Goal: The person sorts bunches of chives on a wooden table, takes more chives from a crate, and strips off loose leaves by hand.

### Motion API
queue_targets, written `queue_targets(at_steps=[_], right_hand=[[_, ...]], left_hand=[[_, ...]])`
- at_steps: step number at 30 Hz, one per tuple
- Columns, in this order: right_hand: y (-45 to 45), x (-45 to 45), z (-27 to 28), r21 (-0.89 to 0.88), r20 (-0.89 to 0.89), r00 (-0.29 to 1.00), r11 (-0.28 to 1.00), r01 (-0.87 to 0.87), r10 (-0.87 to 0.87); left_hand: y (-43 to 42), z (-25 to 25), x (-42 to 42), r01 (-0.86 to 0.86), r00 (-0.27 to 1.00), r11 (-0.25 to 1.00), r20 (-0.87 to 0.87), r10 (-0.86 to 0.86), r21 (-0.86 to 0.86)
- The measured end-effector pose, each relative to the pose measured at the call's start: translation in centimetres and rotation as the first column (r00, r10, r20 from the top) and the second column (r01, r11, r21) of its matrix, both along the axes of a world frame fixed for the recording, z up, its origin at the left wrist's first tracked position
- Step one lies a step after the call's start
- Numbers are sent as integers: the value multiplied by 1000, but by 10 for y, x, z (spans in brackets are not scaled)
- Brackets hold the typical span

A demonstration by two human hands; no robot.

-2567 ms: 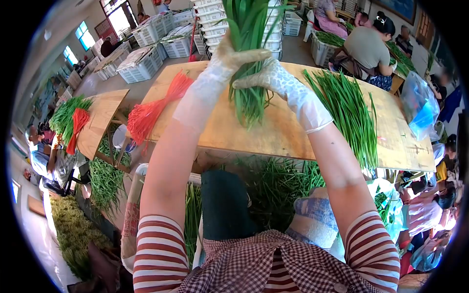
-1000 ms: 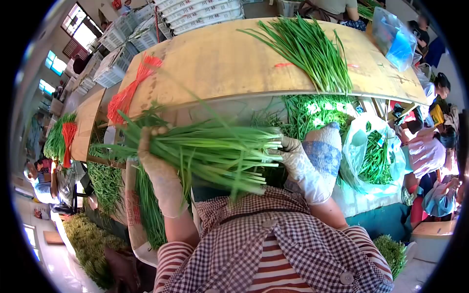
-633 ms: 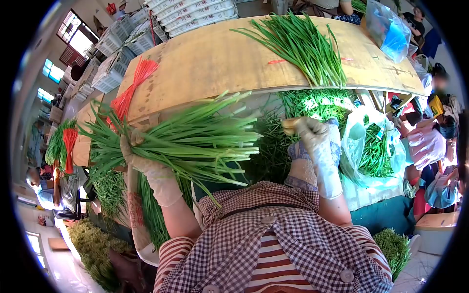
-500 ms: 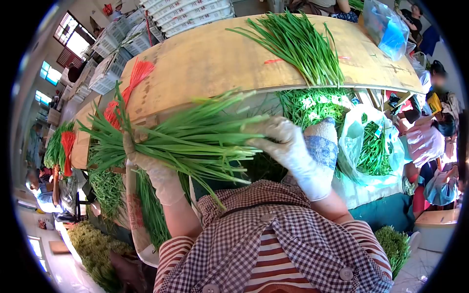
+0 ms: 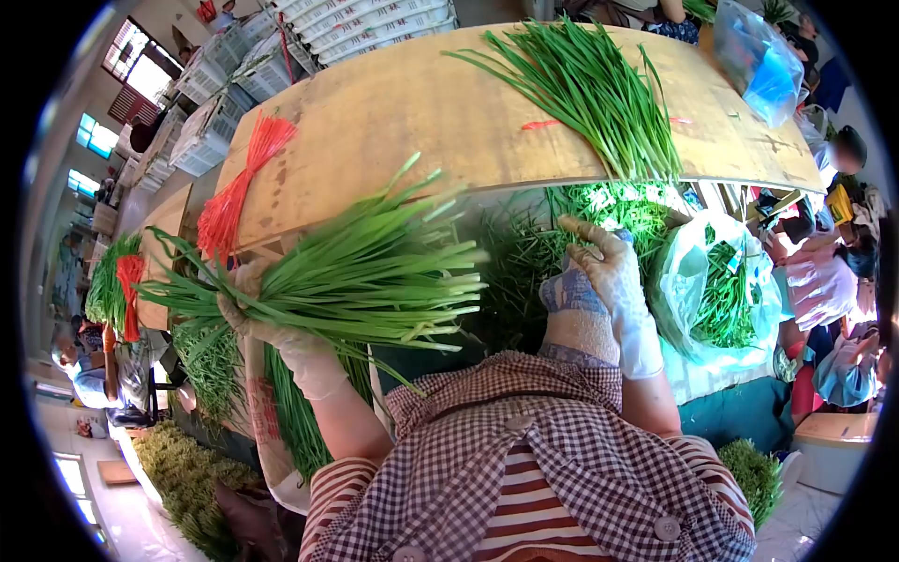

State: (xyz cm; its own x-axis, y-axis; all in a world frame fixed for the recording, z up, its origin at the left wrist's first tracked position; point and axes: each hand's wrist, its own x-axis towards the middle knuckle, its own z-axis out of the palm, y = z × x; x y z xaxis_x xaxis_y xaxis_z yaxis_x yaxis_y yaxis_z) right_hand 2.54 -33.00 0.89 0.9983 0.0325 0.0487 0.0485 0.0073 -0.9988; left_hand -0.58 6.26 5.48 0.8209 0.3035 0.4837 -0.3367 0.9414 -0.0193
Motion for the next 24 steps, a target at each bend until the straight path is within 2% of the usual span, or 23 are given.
queue_targets(at_steps=[2,3,4,5,6,7,8,9,10,11,13,14,15,17,18,20,21,22,23,24], right_hand=[[1,6,9,-131,-13,1000,991,24,-26],[7,7,23,-128,36,996,989,-72,78],[20,10,23,119,-68,970,967,-224,233],[28,11,35,-162,-63,943,929,-334,328],[43,10,44,-212,-191,910,889,-405,369],[57,8,53,-110,-260,864,876,-470,431],[71,10,33,12,-182,893,910,-415,410],[80,11,13,136,-108,920,922,-362,377],[80,11,15,195,-187,921,932,-306,342],[76,12,5,381,-161,924,885,-267,348],[55,11,8,389,-166,953,905,-173,254],[41,14,-6,401,-129,959,897,-184,254],[24,19,-13,329,-52,958,911,-249,281],[-3,24,-32,378,-104,987,923,-77,125],[-8,24,-32,186,-147,984,980,-75,103],[-7,18,-5,-211,-218,975,974,-83,36],[5,19,-5,-155,-58,994,983,-100,92],[22,19,0,-179,170,979,981,-80,111],[38,20,5,-198,392,911,979,-54,130],[48,23,8,-267,452,866,959,-96,212]], left_hand=[[-22,9,5,-40,999,998,-28,41,47],[-33,14,8,-59,997,996,-42,62,70],[-37,11,9,-40,997,998,-71,44,52],[-45,12,12,-58,994,996,-84,63,63],[-53,13,14,-75,992,994,-97,82,73],[-61,15,17,-92,989,992,-111,101,85],[-53,3,23,-102,983,992,-145,112,73],[-44,-6,25,-191,948,969,-227,223,155],[-45,-3,27,-260,893,933,-306,331,249],[-47,0,29,-306,820,887,-378,430,346],[-68,12,16,-322,591,765,-513,623,559],[-45,1,14,-266,681,814,-497,538,516],[-22,-11,12,-199,758,856,-479,443,478],[-9,-14,11,-216,772,849,-448,451,483],[16,-32,15,-94,938,939,-287,195,332],[-17,-14,11,-198,828,892,-419,374,405],[-31,-8,10,-236,752,861,-477,455,450],[-35,-9,10,-222,740,844,-480,471,488],[-39,-10,11,-208,731,826,-478,487,524],[-41,-11,14,-196,724,806,-472,503,558]])
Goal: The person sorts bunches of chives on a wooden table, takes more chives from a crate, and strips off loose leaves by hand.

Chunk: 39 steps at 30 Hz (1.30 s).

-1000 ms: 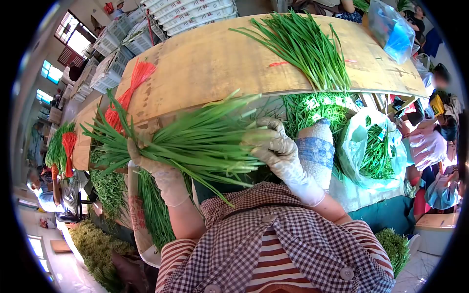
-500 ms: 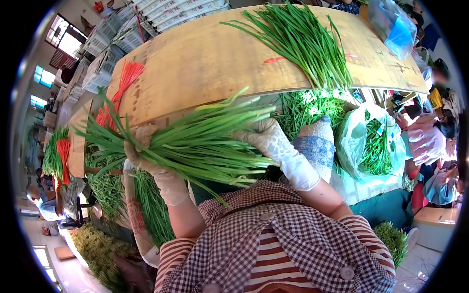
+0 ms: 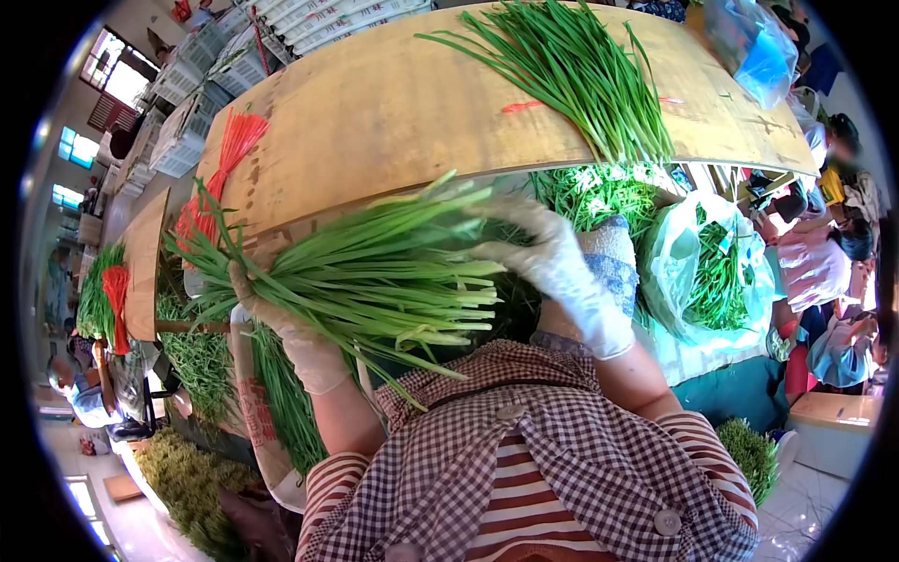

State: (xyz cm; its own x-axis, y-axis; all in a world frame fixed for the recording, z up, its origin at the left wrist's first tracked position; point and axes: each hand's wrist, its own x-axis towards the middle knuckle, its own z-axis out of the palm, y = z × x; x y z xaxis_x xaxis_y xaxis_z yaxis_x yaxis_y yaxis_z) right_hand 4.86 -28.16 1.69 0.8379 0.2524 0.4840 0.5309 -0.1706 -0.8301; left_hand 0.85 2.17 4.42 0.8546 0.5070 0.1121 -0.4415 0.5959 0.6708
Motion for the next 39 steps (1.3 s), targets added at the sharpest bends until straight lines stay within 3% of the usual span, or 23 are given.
queue_targets(at_steps=[1,2,3,4,6,9,11,13,14,16,19,21,22,23,26,29,30,33,34,35,36,37,39], right_hand=[[9,2,2,-66,78,995,996,-61,66],[19,0,-7,94,-218,971,992,-83,102],[23,-1,-6,100,-228,967,991,-93,114],[25,-1,-2,105,-239,963,989,-105,128],[27,-1,-3,34,-158,980,992,-120,123],[22,-9,2,332,-575,767,938,-99,285],[11,-10,-3,461,-552,752,883,-85,361],[-14,2,-18,518,-538,812,849,109,224],[-28,13,-36,356,-523,850,923,145,68],[-44,16,-38,-14,-405,900,985,171,-162],[-17,11,6,-138,-13,962,953,269,-274],[2,20,30,-251,438,878,912,326,-193],[-2,33,21,-389,513,857,878,278,-44],[-4,42,13,-521,559,821,818,242,113],[10,46,0,-194,327,918,967,-165,223],[15,39,-7,-308,303,930,945,-108,206],[19,37,-7,-181,302,927,968,-171,220],[19,35,1,-333,534,807,940,-74,253],[22,27,7,-449,250,935,886,-118,251],[27,24,-3,-323,113,968,929,-179,226],[31,22,-16,85,-64,936,936,-341,346],[35,21,-27,494,-172,842,785,-374,510],[18,20,-37,110,-335,940,994,-18,54]], left_hand=[[0,-2,4,-41,999,999,-13,41,-1],[1,-7,8,-83,996,997,-26,83,1],[4,-8,10,-126,991,992,-38,126,5],[3,-4,6,22,999,990,25,-19,-140],[-3,4,-1,9,1000,995,18,-8,-95],[3,-1,3,90,976,974,215,-45,-208],[4,3,5,296,894,901,423,-145,-317],[0,15,2,588,722,729,634,-276,-352],[11,12,7,567,681,773,690,-245,-286],[13,16,9,622,629,740,726,-279,-256],[-5,22,7,594,664,761,694,-279,-262],[-10,21,10,569,691,780,667,-280,-262],[-7,17,13,571,691,781,662,-291,-254],[-6,16,14,573,692,782,657,-301,-245],[-4,19,14,684,622,651,730,-283,-330],[10,7,17,657,612,693,746,-261,-297],[17,-1,20,659,611,688,750,-253,-305],[24,-13,24,633,661,690,708,-248,-350],[17,-10,22,601,713,705,652,-259,-377],[13,-9,20,565,759,721,595,-265,-400],[18,-13,19,447,836,820,493,-240,-358],[21,-16,18,391,871,839,447,-204,-378],[27,-19,14,275,927,869,352,-127,-410]])
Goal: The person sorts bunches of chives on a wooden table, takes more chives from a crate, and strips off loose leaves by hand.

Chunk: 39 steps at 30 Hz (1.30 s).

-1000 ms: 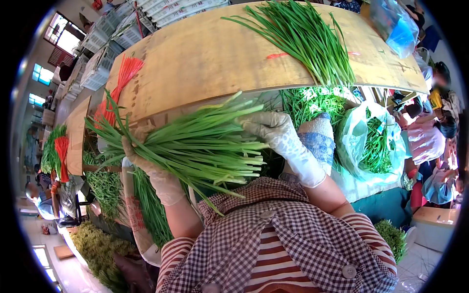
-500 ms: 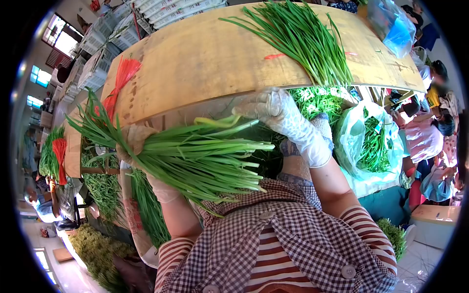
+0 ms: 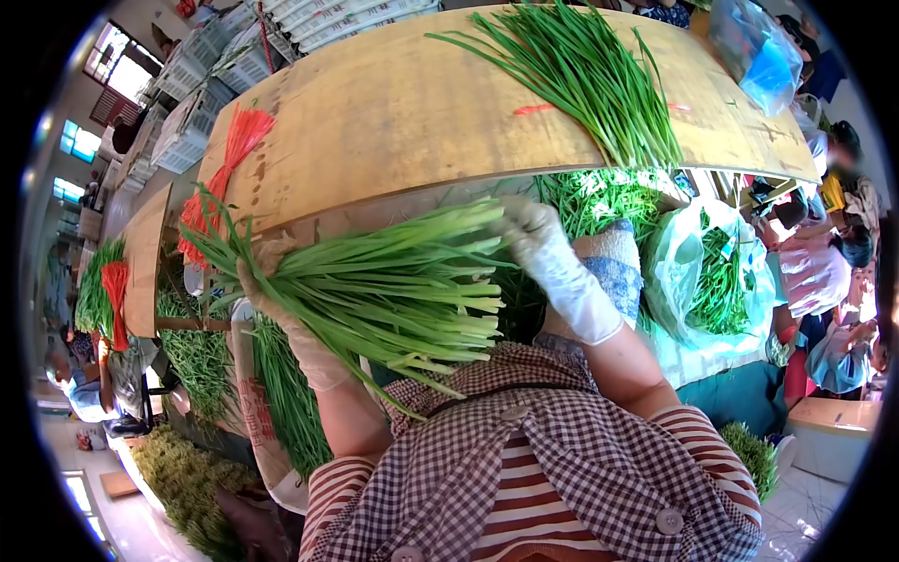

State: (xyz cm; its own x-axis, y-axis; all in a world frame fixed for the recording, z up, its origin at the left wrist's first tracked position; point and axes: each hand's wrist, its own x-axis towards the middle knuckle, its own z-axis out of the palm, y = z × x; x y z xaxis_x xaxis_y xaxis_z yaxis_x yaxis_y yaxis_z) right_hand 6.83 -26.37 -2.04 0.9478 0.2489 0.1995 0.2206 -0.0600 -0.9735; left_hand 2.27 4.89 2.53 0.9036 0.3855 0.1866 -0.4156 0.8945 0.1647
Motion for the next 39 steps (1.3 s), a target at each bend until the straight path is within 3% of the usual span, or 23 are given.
queue_targets(at_steps=[1,2,4,6,7,10,11,15,19,22,23,24,25,28,30,31,32,33,35,38,39], right_hand=[[-8,-9,26,76,-41,998,995,60,-57],[-22,3,5,185,-130,990,980,74,-51],[-61,24,-38,-356,-141,983,933,61,-118],[-50,1,5,-72,-222,974,997,35,-50],[-44,-10,28,74,-253,967,997,33,-13],[-33,-21,59,262,-461,843,950,-169,277],[-32,-21,50,356,-444,815,908,-220,372],[-17,-24,54,294,-506,784,927,-235,359],[-8,-27,35,119,-297,901,949,-293,315],[-26,-21,41,26,-356,934,999,-23,31],[-42,-8,10,-220,-124,977,965,145,-175],[-54,4,-20,-406,156,937,845,348,-311],[-54,-7,15,-447,104,956,845,293,-276],[-29,-17,51,-200,417,903,958,204,-106],[-7,-19,58,-226,546,836,969,99,42],[0,-22,63,-308,290,949,951,-31,125],[2,-21,61,-362,272,949,931,-54,161],[5,-20,60,-414,254,947,907,-78,198],[12,-8,40,-460,672,702,875,148,235],[16,-10,35,-426,772,605,865,266,194],[17,-11,38,-485,647,730,858,170,221]], left_hand=[[-2,6,-5,18,1000,1000,8,-18,-18],[-6,17,-12,35,999,999,14,-34,-35],[-6,21,-18,96,991,993,105,-88,-74],[1,19,-14,203,947,974,271,-169,-99],[0,22,-13,138,951,990,280,-132,-4],[-22,41,-12,154,891,984,417,-178,91],[-28,45,-12,64,907,993,409,-100,100],[-19,48,-14,50,889,972,433,-148,231],[-22,46,-13,74,901,978,407,-150,196],[-15,42,-15,44,928,984,357,-104,170],[-10,40,-15,26,936,985,342,-84,169],[-7,38,-16,34,947,988,312,-82,154],[-4,36,-17,42,956,989,282,-80,139],[-4,33,-16,40,974,991,217,-68,131],[-11,32,-15,42,985,995,164,-56,88],[-16,32,-15,45,991,998,124,-50,43],[-21,33,-15,45,995,999,84,-45,-1],[-26,35,-15,-41,998,994,-37,45,103],[-32,39,-15,-174,932,927,-247,264,331],[-27,40,-15,-158,842,893,-416,344,421],[-21,34,-12,-110,921,921,-309,236,374]])
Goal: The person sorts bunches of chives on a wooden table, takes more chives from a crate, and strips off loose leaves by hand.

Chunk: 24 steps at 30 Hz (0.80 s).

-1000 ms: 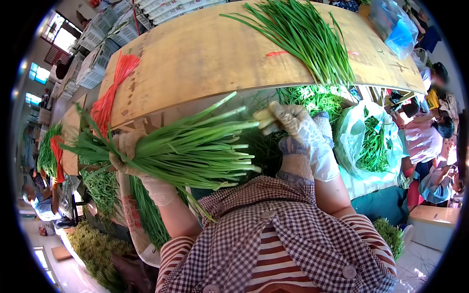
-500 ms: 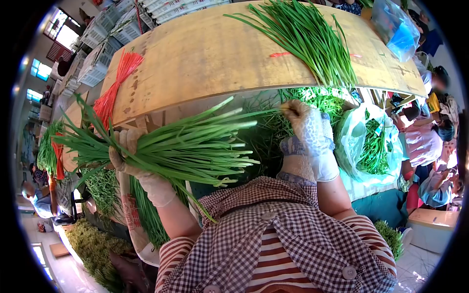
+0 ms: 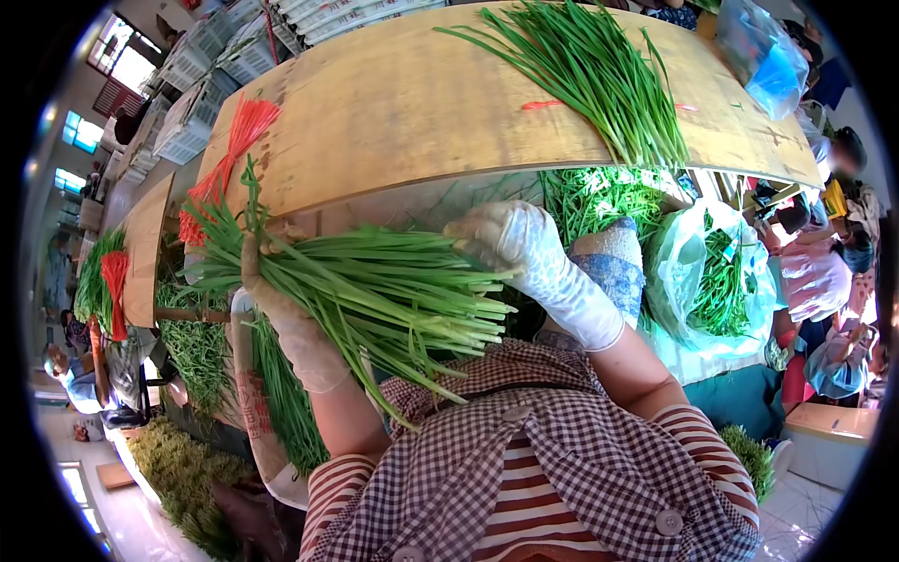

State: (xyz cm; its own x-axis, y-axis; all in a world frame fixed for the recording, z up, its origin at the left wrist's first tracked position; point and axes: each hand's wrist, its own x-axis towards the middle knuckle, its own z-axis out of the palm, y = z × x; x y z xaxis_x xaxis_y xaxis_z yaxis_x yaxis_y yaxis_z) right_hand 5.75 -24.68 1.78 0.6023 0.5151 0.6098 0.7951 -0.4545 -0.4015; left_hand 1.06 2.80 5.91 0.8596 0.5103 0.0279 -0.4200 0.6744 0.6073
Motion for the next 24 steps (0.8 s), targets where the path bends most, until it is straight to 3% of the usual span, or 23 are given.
queue_targets(at_steps=[4,6,7,10,11,13,15,17,18,19,21,22,23,24], right_hand=[[0,-2,5,132,-198,978,991,-36,62],[-5,-4,3,208,-240,961,974,-87,137],[-9,-7,3,234,-365,922,971,-45,130],[-18,-13,-11,393,-643,745,912,119,180],[-23,-16,-1,479,-528,823,873,86,209],[-39,-6,-22,294,-296,953,955,30,61],[-64,3,-58,105,-487,834,931,350,-259],[-96,6,-68,53,-610,699,861,505,-373],[-112,7,-73,21,-664,620,819,574,-417],[-130,10,-88,-305,-494,641,808,505,-587],[-93,-2,-50,-45,-726,615,913,406,-309],[-75,-3,-41,154,-837,544,926,346,-64],[-53,-12,0,242,-863,495,942,231,101],[-38,-15,2,374,-868,403,916,145,290]], left_hand=[[3,-1,4,37,997,993,-65,-45,-114],[4,-7,7,80,997,997,-16,-80,-21],[2,-8,8,98,995,995,8,-99,27],[5,-5,7,65,997,990,-31,-70,-126],[8,-5,7,61,998,990,-5,-62,-127],[17,-7,10,55,998,990,48,-49,-126],[27,-7,7,38,996,996,80,-31,-84],[38,-7,-1,-44,996,994,68,51,-96],[33,0,-9,197,967,980,169,-189,-33],[31,1,-9,102,991,995,84,-100,-10],[26,2,-9,-78,993,995,-83,83,61],[10,7,-4,-115,990,993,-84,114,-6],[9,2,-3,-95,990,994,-104,100,54],[11,-7,-1,-75,989,991,-122,89,113]])
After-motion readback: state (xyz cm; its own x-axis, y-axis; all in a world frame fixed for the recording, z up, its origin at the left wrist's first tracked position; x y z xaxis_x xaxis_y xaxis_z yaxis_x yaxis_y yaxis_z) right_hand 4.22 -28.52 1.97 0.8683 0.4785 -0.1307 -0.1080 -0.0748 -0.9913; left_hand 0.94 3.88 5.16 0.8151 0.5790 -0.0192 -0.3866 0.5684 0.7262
